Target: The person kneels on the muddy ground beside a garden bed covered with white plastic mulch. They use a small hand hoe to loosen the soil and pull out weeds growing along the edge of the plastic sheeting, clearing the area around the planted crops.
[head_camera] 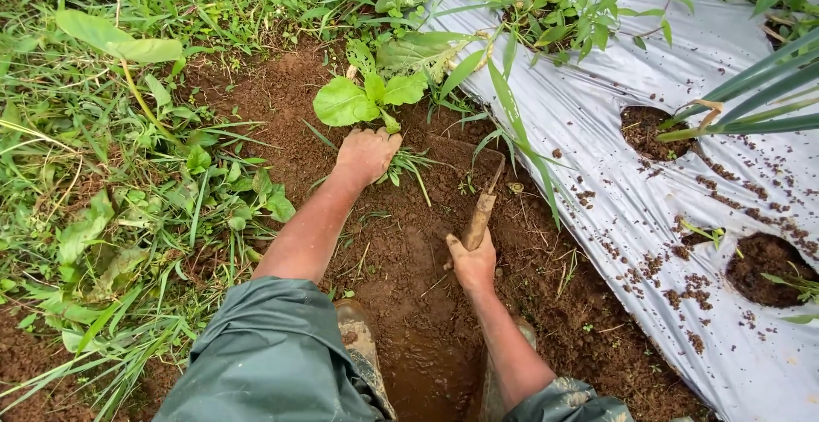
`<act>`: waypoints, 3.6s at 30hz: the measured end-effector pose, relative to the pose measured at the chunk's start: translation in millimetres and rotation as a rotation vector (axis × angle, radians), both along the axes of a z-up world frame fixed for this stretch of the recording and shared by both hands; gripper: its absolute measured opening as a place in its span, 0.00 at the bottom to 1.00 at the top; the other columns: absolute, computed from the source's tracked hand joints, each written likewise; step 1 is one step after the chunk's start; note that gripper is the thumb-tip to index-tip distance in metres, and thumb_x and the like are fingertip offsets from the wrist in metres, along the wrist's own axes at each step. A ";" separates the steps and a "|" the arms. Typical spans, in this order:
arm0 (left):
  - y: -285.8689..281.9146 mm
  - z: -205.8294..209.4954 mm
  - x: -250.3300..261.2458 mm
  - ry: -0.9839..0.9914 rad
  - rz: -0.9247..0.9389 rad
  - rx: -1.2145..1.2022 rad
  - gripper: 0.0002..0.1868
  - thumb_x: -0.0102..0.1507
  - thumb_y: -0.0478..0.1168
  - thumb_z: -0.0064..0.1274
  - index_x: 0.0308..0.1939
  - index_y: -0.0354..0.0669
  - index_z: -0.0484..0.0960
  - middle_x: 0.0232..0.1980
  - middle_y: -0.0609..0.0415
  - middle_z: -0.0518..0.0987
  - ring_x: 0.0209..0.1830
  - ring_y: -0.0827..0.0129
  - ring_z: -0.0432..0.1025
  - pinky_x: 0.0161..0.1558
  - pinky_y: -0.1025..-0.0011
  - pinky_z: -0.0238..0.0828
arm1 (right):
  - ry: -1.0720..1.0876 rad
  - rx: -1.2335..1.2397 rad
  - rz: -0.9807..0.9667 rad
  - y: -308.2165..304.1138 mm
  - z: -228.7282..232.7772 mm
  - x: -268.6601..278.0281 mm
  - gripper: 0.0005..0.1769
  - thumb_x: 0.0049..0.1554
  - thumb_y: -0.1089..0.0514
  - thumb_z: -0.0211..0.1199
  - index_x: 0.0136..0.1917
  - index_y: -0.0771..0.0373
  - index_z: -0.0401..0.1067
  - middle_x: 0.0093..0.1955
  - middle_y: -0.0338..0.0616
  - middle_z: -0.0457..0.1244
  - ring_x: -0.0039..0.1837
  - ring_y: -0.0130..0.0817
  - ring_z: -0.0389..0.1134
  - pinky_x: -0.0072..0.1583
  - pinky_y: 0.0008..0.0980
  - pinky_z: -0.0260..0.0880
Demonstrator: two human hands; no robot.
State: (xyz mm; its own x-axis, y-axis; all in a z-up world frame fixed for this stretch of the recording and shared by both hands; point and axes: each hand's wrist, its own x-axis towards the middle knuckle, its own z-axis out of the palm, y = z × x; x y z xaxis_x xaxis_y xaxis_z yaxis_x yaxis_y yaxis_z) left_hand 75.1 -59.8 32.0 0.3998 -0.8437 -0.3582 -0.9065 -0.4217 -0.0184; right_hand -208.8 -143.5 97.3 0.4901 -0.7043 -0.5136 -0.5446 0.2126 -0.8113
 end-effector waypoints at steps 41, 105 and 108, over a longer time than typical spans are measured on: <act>95.6 -6.9 26.9 0.279 0.951 -0.687 0.15 0.59 0.44 0.56 0.42 0.36 0.84 0.31 0.40 0.81 0.38 0.39 0.79 0.37 0.45 0.76 | -0.013 0.043 -0.122 11.9 10.3 9.9 0.11 0.56 0.62 0.67 0.46 0.65 0.65 0.24 0.49 0.59 0.24 0.37 0.66 0.29 0.36 0.72; 95.6 -94.9 53.6 0.414 0.956 -0.506 0.33 0.60 0.46 0.50 0.69 0.39 0.68 0.69 0.43 0.66 0.72 0.47 0.61 0.69 0.50 0.62 | -0.075 0.041 -0.129 14.5 1.4 5.6 0.11 0.55 0.63 0.68 0.46 0.63 0.66 0.20 0.52 0.60 0.22 0.38 0.65 0.29 0.36 0.71; 144.6 -44.8 54.1 0.058 0.779 -0.500 0.28 0.53 0.45 0.61 0.57 0.46 0.78 0.50 0.48 0.69 0.45 0.45 0.76 0.44 0.50 0.76 | -0.138 0.026 -0.120 22.6 27.1 8.6 0.10 0.57 0.64 0.66 0.46 0.64 0.64 0.20 0.52 0.59 0.22 0.39 0.65 0.29 0.37 0.70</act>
State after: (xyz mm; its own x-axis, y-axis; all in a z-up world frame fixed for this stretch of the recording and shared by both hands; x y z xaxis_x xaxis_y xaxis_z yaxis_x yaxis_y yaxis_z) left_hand 129.2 84.7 -12.9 0.9115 -0.4065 -0.0620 -0.3581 -0.8588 0.3664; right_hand -200.3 -120.9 124.4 0.4704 -0.7494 -0.4660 -0.3978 0.2913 -0.8700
